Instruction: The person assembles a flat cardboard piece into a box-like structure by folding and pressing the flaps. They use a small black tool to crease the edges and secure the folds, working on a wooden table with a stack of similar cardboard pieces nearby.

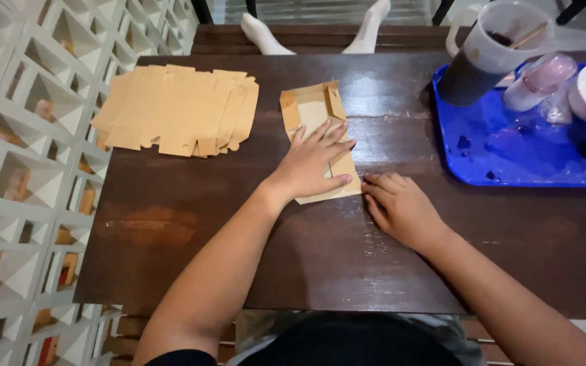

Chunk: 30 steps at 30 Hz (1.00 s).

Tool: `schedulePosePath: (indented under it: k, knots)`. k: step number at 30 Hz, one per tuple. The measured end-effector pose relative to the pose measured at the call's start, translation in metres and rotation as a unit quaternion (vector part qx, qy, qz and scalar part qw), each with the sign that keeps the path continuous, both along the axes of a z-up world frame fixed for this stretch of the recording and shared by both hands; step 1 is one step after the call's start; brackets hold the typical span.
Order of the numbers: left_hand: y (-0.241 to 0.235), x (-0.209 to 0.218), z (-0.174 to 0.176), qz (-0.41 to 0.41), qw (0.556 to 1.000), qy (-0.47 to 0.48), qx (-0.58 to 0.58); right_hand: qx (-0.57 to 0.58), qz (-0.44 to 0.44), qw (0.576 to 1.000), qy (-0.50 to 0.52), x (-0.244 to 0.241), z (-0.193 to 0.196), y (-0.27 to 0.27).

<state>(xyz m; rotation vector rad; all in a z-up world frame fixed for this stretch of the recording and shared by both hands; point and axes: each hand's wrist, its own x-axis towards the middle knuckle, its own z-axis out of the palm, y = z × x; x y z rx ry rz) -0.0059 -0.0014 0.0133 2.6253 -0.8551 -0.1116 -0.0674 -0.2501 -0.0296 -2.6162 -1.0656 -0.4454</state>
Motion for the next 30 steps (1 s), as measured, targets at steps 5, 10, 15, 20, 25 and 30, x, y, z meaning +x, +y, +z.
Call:
schedulePosePath:
  k: [5, 10, 15, 20, 25, 30]
  knots:
    - [0.000, 0.003, -0.004, -0.007, 1.000, -0.004, -0.003, -0.013, -0.004, 1.000, -0.025, -0.001, 0.002, 0.003]
    - [0.000, 0.004, -0.008, -0.005, 1.000, -0.007, -0.002, -0.048, -0.025, 0.997, -0.056, -0.003, 0.008, 0.010]
    - [0.001, 0.002, -0.002, -0.002, 1.000, 0.004, -0.001, -0.083, -0.049, 0.994, -0.047, 0.001, 0.013, 0.015]
    - [0.000, -0.001, 0.004, -0.007, 1.000, -0.001, -0.003, -0.055, -0.033, 0.997, -0.044, 0.004, 0.015, 0.012]
    - [-0.001, 0.000, 0.000, -0.009, 1.000, -0.003, 0.010, 0.007, 0.002, 0.999, -0.048, 0.001, 0.003, 0.003]
    - [0.000, 0.003, -0.007, -0.010, 1.000, -0.024, -0.003, 0.015, -0.012, 0.998, -0.052, 0.000, 0.006, 0.007]
